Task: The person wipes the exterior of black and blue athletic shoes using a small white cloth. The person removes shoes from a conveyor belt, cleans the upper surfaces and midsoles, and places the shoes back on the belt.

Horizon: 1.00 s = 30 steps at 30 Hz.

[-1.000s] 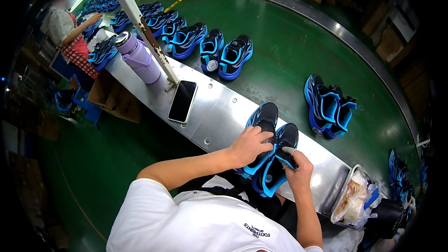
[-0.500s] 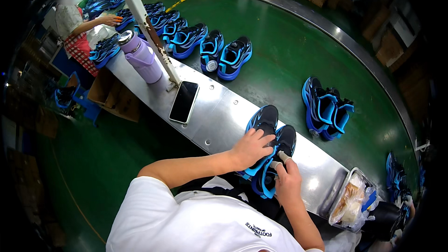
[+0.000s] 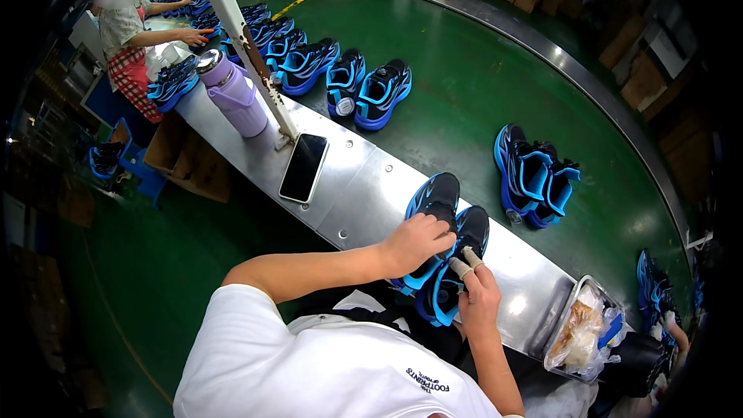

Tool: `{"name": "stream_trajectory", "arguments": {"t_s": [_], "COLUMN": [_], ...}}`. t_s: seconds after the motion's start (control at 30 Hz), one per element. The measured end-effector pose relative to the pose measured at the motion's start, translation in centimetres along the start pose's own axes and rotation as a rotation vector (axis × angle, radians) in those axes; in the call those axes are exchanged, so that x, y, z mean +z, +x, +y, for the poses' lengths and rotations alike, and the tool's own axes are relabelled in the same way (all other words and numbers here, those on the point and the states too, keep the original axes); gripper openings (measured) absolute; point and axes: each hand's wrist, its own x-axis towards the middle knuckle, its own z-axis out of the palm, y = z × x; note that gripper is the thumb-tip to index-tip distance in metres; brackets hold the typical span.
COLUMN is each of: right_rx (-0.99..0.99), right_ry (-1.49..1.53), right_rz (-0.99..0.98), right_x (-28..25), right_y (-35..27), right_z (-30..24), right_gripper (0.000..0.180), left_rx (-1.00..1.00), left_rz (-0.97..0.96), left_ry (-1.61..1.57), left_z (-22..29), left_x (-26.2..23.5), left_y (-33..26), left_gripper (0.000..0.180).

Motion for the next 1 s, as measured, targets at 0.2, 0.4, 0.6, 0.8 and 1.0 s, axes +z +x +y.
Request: {"name": "stream_trajectory", "arguments": {"t_s": [0.2,0.4,0.6,0.8,1.0], "right_rx": [0.052,-0.027,0.185,0.097,0.255], "right_ry": [0.076,0.095,0.337,0.036,0.141], "right_rz": [-0.110,-0.261,-0.282,-0.094,-0.179], "right_x": [-1.4,-1.6,-4.5,-3.3,-4.8], "right_y": [-1.0,-0.5,1.3,0.8,1.8], "right_z": [-0.6,-0.6,0.0,0.0,-1.2], "right_gripper": [0.045,0.034,0.030,0.024,0.024], "left_rx": [0.013,-0.026,-0.227,-0.275,-0.262], "left_rz": [-0.006,-0.100,-0.102,0.040,0.065], "left_ry": [-0.082,-0.110,-0.164,-0.130,-0.267], "left_z": [0.6,0.2,0.4,1.6,1.3], "left_x": [-0.6,-2.0,0.0,1.0,1.0], "left_y": [-0.9,0.8,2.6,1.8,2.1], "left_gripper": [0.052,0.037,0.017,0.026,0.021]}}
